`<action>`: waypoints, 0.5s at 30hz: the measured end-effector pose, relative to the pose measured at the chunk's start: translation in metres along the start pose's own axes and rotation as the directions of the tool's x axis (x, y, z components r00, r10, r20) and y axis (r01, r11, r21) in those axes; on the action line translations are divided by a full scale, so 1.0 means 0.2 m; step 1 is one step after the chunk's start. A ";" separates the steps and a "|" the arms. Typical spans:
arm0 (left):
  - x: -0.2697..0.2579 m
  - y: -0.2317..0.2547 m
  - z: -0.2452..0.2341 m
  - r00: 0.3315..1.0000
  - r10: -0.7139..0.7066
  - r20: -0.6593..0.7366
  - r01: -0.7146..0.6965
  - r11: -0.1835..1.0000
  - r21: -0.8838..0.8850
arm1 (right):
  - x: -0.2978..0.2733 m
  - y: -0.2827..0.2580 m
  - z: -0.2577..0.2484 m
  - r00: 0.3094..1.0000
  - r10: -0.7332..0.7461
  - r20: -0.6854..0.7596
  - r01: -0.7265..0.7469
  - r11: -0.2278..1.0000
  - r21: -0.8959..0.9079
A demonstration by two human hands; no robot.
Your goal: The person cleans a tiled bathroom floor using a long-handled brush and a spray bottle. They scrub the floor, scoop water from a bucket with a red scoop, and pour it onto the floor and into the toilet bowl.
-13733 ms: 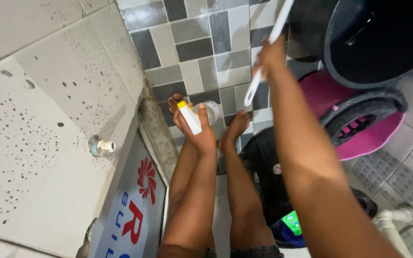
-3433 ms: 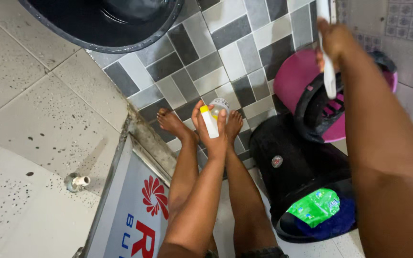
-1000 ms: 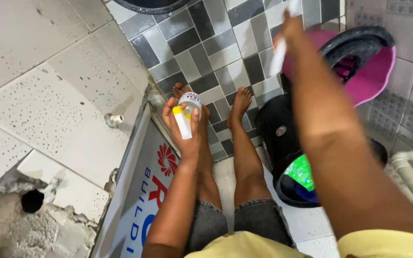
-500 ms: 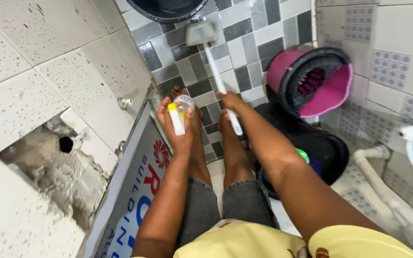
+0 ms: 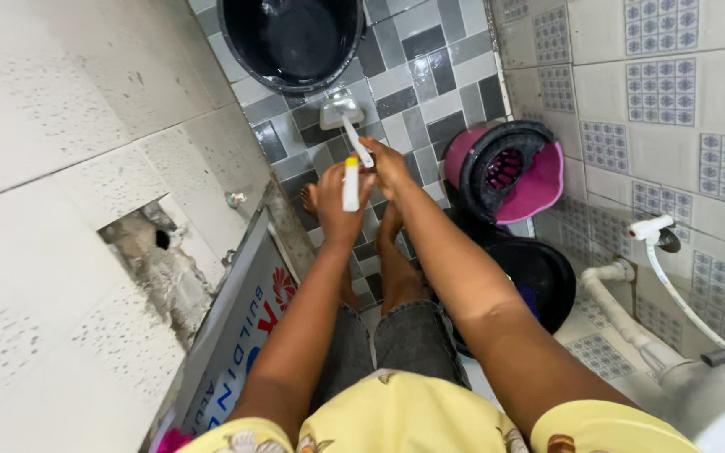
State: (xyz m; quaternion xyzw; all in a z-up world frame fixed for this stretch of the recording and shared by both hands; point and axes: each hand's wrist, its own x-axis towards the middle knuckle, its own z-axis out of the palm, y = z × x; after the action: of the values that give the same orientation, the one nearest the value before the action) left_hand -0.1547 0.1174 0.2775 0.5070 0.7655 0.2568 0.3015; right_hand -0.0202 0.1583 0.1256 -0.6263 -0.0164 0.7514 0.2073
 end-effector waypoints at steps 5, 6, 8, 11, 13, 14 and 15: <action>0.15 -0.09 0.08 0.991 -0.032 0.129 0.034 0.999 -0.019 | 0.06 0.07 0.02 0.999 -0.045 0.001 0.044 0.994 0.100; 0.17 -0.11 0.08 0.990 -0.047 0.135 0.051 0.998 -0.025 | 0.05 0.07 0.04 0.997 -0.067 0.022 0.064 0.990 0.128; 0.22 -0.15 0.09 0.991 -0.027 0.129 0.033 0.999 -0.043 | 0.02 0.02 0.07 0.999 0.029 -0.034 -0.030 1.000 -0.008; 0.27 -0.18 0.06 0.996 0.016 0.090 -0.006 0.994 -0.113 | 0.02 -0.03 0.12 0.999 0.010 0.052 -0.007 0.998 -0.064; 0.34 -0.18 0.05 0.996 0.054 0.067 -0.045 0.990 -0.135 | 0.06 -0.06 0.15 0.996 -0.012 0.087 0.018 0.998 -0.064; 0.38 -0.17 0.05 0.995 0.072 0.065 -0.064 0.990 -0.124 | 0.08 -0.07 0.15 0.998 0.002 0.064 0.002 0.997 -0.071; 0.42 -0.16 0.05 0.994 0.090 0.064 -0.083 0.990 -0.114 | 0.12 -0.09 0.15 0.999 0.017 0.041 -0.014 0.997 -0.079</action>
State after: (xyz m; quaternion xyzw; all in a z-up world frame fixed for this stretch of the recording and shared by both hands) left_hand -0.1931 0.1853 0.2301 0.5308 0.7165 0.2941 0.3440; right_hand -0.0474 0.1890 0.1154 -0.6184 -0.0454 0.7645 0.1764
